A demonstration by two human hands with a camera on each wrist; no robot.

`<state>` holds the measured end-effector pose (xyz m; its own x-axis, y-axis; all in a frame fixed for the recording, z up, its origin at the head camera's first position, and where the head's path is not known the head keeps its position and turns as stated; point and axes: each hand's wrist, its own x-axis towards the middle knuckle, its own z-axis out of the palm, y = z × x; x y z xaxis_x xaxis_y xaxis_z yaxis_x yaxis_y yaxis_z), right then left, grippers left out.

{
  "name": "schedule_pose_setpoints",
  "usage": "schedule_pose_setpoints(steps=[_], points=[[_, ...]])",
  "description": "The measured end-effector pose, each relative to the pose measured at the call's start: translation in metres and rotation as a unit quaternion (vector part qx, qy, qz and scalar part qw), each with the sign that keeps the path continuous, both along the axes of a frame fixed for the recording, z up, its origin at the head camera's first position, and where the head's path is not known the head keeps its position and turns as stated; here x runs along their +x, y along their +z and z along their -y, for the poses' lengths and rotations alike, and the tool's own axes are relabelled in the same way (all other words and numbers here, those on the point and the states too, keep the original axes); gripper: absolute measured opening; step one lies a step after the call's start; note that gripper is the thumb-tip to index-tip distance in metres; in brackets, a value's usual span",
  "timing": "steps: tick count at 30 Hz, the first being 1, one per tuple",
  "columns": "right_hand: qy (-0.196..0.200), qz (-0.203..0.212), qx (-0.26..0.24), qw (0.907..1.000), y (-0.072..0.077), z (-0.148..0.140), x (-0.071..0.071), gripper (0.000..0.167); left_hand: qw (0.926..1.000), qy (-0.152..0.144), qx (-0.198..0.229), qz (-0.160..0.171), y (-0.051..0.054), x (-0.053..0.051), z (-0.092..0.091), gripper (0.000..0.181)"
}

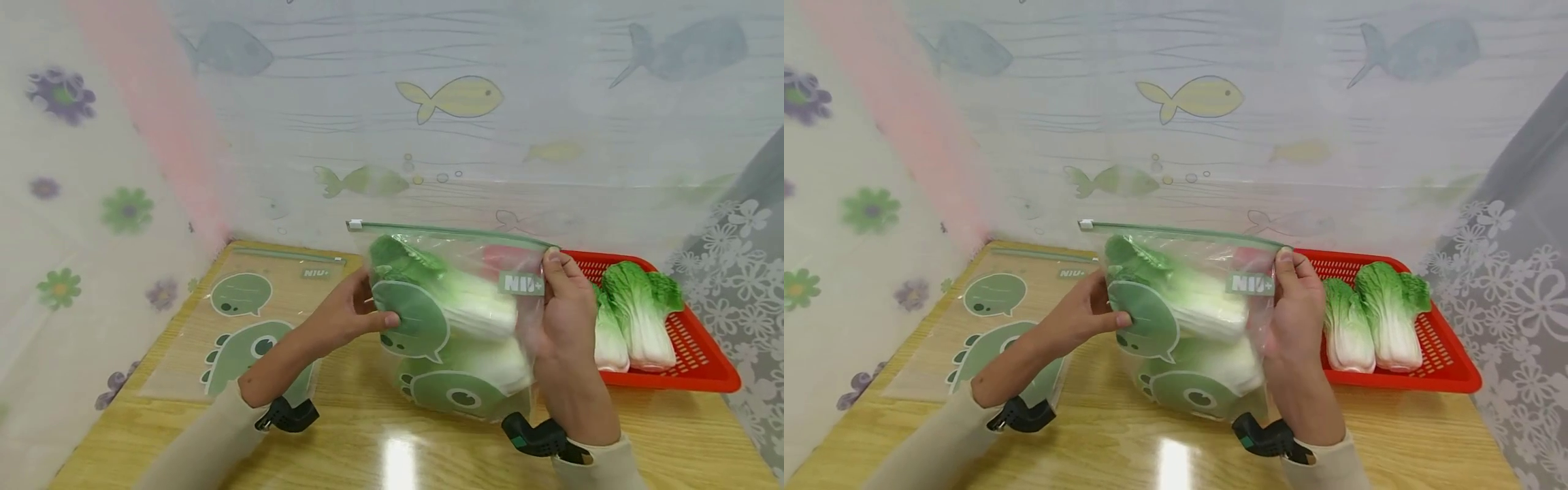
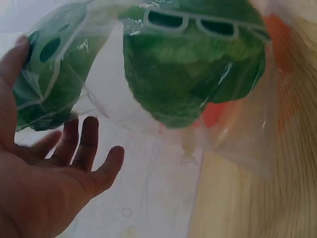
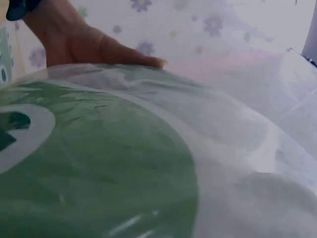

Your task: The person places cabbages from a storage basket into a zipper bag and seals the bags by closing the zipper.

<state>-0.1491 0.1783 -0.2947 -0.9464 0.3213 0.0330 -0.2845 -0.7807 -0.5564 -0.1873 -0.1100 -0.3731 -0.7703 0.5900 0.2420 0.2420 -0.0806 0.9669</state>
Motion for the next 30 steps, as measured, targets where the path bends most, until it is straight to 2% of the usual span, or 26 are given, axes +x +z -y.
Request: schedule_pose_setpoints(steps=[2,6,8,10,11,12,14,17,19,21,23,24,26,27,30], points=[[0.039,0.020,-0.007,0.9990,-0.003,-0.001,-0.001,0.015,0.9999,-0.012,-0.007,0.006,-0.002,0.001,0.002,0.085],[0.118,0.032,-0.012,0.9924,-0.010,-0.005,-0.005,0.015,0.9995,-0.030,-0.004,0.013,-0.006,0.001,0.004,0.063],[0.145,0.036,0.004,0.9887,-0.015,-0.007,-0.009,0.015,0.9994,-0.021,-0.007,0.026,-0.008,0.000,0.003,0.055],[0.161,0.040,0.066,0.9840,-0.021,-0.010,-0.011,0.015,0.9988,-0.002,-0.011,0.049,-0.010,-0.001,0.003,0.051],[0.170,0.041,0.112,0.9782,-0.023,-0.012,-0.012,0.015,0.9978,0.007,-0.010,0.064,-0.010,-0.002,0.003,0.050],[0.181,0.042,0.164,0.9689,-0.027,-0.013,-0.013,0.016,0.9966,0.016,-0.008,0.080,-0.010,-0.004,0.003,0.049],[0.204,0.037,0.269,0.9405,-0.033,-0.015,-0.013,0.019,0.9927,0.042,0.001,0.113,-0.010,-0.008,0.004,0.049],[0.257,0.018,0.406,0.8765,-0.042,-0.015,-0.012,0.037,0.9832,0.075,0.014,0.166,-0.010,-0.014,0.006,0.048],[0.273,0.023,0.477,0.8348,-0.048,-0.012,-0.012,0.049,0.9746,0.092,0.011,0.204,-0.013,-0.017,0.007,0.049],[0.286,0.038,0.517,0.8060,-0.055,-0.007,-0.014,0.057,0.9664,0.097,0.003,0.238,-0.017,-0.019,0.007,0.052],[0.277,0.061,0.540,0.7929,-0.065,0.002,-0.016,0.059,0.9587,0.098,-0.009,0.267,-0.023,-0.021,0.007,0.058],[0.267,0.077,0.542,0.7932,-0.070,0.006,-0.016,0.058,0.9554,0.103,-0.019,0.276,-0.026,-0.022,0.007,0.061],[0.246,0.102,0.538,0.7999,-0.082,0.016,-0.019,0.051,0.9521,0.109,-0.039,0.283,-0.033,-0.023,0.006,0.071],[0.227,0.111,0.545,0.7992,-0.087,0.019,-0.020,0.050,0.9515,0.110,-0.047,0.284,-0.036,-0.024,0.006,0.075],[0.170,0.134,0.565,0.7959,-0.101,0.027,-0.025,0.045,0.9561,0.101,-0.075,0.265,-0.042,-0.026,0.004,0.085]])
